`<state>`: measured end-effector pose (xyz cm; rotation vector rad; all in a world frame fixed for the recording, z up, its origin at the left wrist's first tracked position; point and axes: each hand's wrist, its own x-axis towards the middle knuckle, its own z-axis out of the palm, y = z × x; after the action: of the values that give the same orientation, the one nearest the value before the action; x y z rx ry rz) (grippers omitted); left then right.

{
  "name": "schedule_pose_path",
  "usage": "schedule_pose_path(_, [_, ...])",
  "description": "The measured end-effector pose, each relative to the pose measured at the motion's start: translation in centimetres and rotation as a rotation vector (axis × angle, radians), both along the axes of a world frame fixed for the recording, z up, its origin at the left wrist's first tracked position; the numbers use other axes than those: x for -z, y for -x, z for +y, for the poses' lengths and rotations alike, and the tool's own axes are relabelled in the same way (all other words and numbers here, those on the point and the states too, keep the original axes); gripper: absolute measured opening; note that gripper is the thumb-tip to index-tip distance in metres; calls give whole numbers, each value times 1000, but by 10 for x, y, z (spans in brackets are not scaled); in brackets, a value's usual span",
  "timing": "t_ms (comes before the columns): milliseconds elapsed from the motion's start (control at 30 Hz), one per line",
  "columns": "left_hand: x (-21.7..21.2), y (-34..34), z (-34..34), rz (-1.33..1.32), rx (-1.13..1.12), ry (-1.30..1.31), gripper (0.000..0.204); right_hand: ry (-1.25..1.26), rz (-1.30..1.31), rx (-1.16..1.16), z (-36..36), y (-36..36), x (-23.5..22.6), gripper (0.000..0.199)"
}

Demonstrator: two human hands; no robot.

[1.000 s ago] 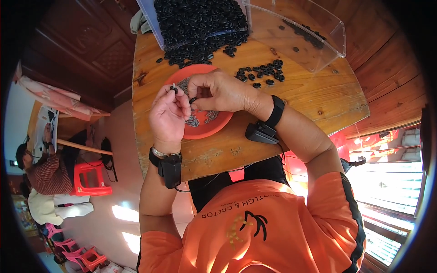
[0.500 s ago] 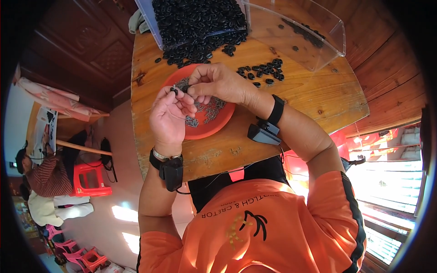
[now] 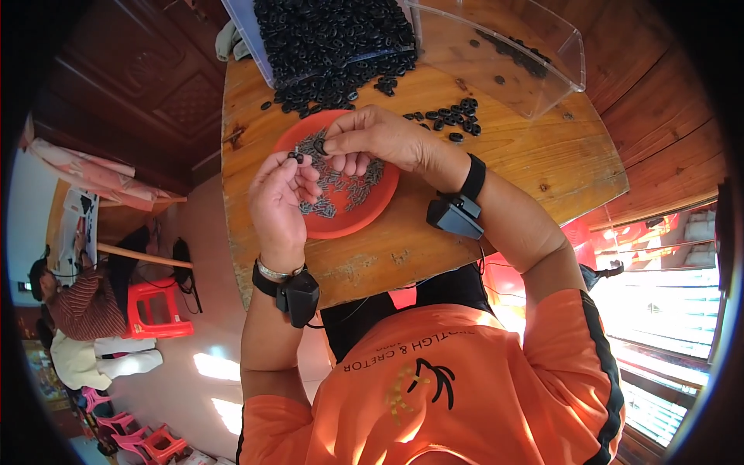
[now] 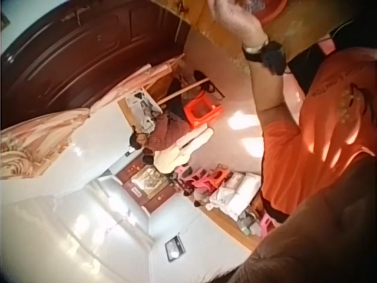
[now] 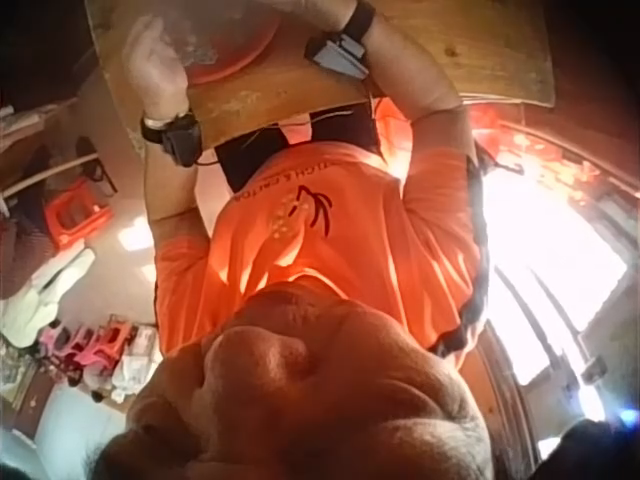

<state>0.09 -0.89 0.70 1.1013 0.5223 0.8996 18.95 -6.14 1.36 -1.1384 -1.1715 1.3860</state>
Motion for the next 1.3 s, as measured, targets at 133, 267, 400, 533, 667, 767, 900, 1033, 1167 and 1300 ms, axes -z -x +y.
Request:
schedule_pose_path(133, [-3,-2,-8,115,-32,-104,19,-19,14,-42,-1,-2,0,19])
schedule_pose_path(267, [-3,-2,-13,190,-49,-240,16,-2,79,-107,-5,-3,-5,21])
schedule_pose_path(400, [-4,-2,-14,186,-46,-235,15,-18,95,-133,-5,-6,-5,21])
schedule_pose_path(533, [-6,-1,-14,195,-42,-201,13,-34,52,-124,-6,-5,-8,21])
schedule_pose_path(667, [-5,0,-12,207,-23,-199,12,-50,-41,-84,-8,-4,-13,20])
schedule_pose_path(767, [-5,-1,-12,247,-34,-218,13,-91,-116,-76,-9,-4,-15,20])
schedule_pose_path(900, [-5,-3,-13,272,-53,-234,14,-124,-180,-89,-10,-4,-17,20])
schedule_pose_path(1033, [-5,-3,-13,276,-49,-239,13,-124,-215,-63,-9,-4,-15,21])
schedule_pose_path(1167, [-2,-3,-12,266,-63,-232,12,-130,-250,-62,-10,-3,-16,21])
schedule_pose_path(1300, [-4,-3,-13,272,-50,-241,12,-140,-272,-57,-10,-3,-17,20])
